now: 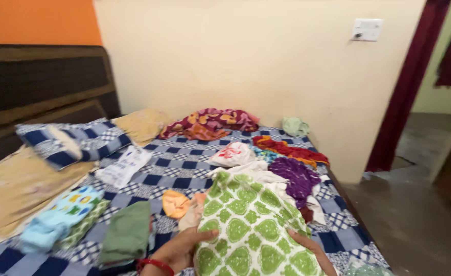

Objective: The person folds a green patterned cloth on a bed. They spread the cloth flat, fold it in half, then fold it again into a smaller rectangle, and place it on a pile of other folded clothes.

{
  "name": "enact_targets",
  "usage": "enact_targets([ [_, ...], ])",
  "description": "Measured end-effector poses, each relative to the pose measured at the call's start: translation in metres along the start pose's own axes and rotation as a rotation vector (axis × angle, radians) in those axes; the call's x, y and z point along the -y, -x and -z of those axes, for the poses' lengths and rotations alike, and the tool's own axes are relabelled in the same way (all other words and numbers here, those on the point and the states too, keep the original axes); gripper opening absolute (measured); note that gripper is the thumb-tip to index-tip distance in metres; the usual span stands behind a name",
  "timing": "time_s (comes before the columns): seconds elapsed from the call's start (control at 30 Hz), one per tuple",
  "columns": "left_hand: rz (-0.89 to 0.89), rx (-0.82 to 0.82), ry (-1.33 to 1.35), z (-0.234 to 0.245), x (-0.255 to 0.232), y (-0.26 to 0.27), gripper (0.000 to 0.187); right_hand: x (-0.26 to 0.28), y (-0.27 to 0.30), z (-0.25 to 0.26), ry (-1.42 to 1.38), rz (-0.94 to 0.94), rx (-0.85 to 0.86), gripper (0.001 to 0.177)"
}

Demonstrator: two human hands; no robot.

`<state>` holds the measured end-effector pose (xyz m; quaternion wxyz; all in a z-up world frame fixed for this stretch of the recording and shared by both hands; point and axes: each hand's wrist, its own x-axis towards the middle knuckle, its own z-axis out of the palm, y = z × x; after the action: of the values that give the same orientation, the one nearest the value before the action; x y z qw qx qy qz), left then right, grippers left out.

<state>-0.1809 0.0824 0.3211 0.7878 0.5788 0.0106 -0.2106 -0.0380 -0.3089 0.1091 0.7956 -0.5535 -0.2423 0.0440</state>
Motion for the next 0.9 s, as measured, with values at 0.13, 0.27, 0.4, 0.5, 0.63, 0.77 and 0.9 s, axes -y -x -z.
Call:
enact_targets([
  [0.13,-0.241,0.0,0.248,0.005,0.025,0.051,0.101,-0.02,-0.024,0.001,0.485,0.192,0.145,0.059],
  [0.27,-0.294,-0.142,0.358,0.034,0.03,0.078,0.121,-0.009,-0.043,-0.065,-0.505,-0.511,-0.207,0.056],
  [0.4,-0.461,-0.19,0.01,0.081,0.021,0.085,0.111,0.031,-0.074,-0.146,-0.49,-0.541,-0.137,0.053],
  [0.5,-0.409,-0.171,0.081,0.111,0.008,0.101,0.102,0.047,-0.099,-0.208,-0.473,-0.542,-0.064,0.051],
  [0.63,-0.373,-0.28,0.037,0.147,-0.02,0.146,0.096,0.04,-0.113,-0.281,-0.463,-0.548,-0.022,0.048],
  [0.77,-0.391,-0.32,0.016,0.186,-0.07,0.205,0.094,0.029,-0.124,-0.356,-0.469,-0.54,-0.011,0.045],
  [0.9,-0.434,-0.356,-0.034,0.223,-0.106,0.255,0.092,-0.003,-0.135,-0.432,-0.578,-0.486,0.077,0.043],
])
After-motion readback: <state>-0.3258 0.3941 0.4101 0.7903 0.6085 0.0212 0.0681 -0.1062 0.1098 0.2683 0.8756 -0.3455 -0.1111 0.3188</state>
